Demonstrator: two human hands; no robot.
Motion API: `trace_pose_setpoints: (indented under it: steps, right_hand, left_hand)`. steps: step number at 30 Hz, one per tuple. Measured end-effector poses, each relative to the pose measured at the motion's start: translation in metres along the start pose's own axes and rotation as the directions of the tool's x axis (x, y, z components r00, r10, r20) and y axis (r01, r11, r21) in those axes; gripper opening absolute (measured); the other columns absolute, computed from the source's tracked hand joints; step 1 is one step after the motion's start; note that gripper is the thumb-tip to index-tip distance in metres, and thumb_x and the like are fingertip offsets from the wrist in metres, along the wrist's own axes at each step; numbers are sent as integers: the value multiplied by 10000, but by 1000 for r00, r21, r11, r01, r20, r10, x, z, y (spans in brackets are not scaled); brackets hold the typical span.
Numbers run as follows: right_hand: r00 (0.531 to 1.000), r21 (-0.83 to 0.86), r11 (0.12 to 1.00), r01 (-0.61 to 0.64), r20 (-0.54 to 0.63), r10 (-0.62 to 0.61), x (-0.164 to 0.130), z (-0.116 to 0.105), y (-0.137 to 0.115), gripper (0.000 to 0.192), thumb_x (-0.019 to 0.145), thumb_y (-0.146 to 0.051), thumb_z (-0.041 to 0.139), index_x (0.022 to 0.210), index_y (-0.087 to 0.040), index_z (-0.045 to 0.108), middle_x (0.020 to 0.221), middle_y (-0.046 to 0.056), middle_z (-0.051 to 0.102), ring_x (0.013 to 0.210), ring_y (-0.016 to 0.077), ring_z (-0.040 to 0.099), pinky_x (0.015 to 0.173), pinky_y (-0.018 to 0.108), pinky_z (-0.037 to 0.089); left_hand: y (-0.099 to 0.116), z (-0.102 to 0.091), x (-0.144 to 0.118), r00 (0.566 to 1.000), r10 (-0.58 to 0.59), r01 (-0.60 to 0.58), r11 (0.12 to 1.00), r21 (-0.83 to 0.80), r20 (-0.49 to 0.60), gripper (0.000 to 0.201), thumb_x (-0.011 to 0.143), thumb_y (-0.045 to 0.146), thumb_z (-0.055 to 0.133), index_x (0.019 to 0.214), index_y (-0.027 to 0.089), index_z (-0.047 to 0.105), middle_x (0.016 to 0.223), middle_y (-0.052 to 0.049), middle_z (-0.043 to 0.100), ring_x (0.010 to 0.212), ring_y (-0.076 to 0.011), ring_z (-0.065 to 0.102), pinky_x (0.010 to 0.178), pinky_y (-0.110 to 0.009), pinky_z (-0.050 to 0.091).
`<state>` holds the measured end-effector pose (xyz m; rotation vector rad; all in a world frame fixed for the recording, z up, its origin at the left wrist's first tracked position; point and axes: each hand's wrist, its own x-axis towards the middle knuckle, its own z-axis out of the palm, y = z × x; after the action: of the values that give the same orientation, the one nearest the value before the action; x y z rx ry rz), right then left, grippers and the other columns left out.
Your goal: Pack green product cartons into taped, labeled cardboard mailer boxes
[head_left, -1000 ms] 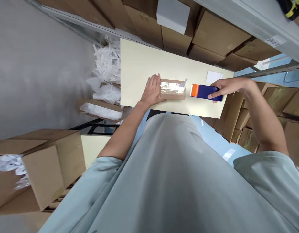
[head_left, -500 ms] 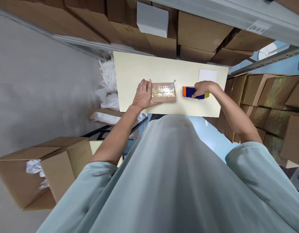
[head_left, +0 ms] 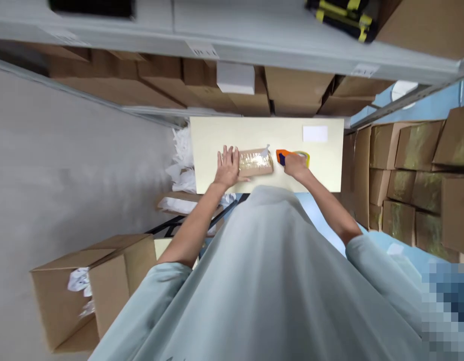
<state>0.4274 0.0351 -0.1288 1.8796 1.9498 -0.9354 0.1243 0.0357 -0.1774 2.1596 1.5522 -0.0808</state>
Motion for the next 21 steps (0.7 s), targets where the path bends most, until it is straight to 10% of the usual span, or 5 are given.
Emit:
trace_pose_setpoints:
  steps: [5,8,13,16,21]
  right_hand:
    - [980,246,969,-22,-184,70,-37,-47,17,371,1087,-457,631,1322,-199,755,1215,182,864,1120,369,832,888,398,635]
    - [911,367,910,195,-412,-29,-39,-94,16,454,1066,-479,621,1422,-199,655,1172,161,848,1043,379,819,851,428,641]
    - [642,103,835,540,-692,-329,-12,-202,-11,406,1085,-401,546,1414,-168,595,1287,209,776,1173,385,747,1010,516,627]
    - [609,-96,888,449,-695,-383,11,-260,-37,416,1088,-282,511,1446,-88,594,1428,288,732,1329,424,698,1158,560,558]
    - [742,-213,957,195,-606,-286,39,-305,-70,500,1092,-231,528,1548,-35,588,1541,316,713,1455,432,672,1259,542,495]
  left_hand:
    - [66,-25,10,956,150,-160,987,-17,-254,1373,857,885,820,1815,34,326,1844,-430,282,1780,-600,175,1395,-834,125]
    - [112,-61,33,794,351,-395,919,18,-495,1012,959,712,838,1740,162,504,1727,-309,556,1706,-489,448,1410,-718,318]
    - [160,-147,79,556,351,-476,878,58,-753,550,1147,336,587,1681,207,561,1674,-224,605,1610,-357,579,1338,-580,509]
    - [170,-185,111,560,281,-435,900,12,-780,611,1091,228,579,1693,142,530,1746,-253,536,1648,-374,539,1369,-587,488]
    - [171,-194,137,675,205,-358,931,-71,-709,669,1038,204,591,1697,104,533,1769,-238,557,1714,-387,476,1409,-620,444]
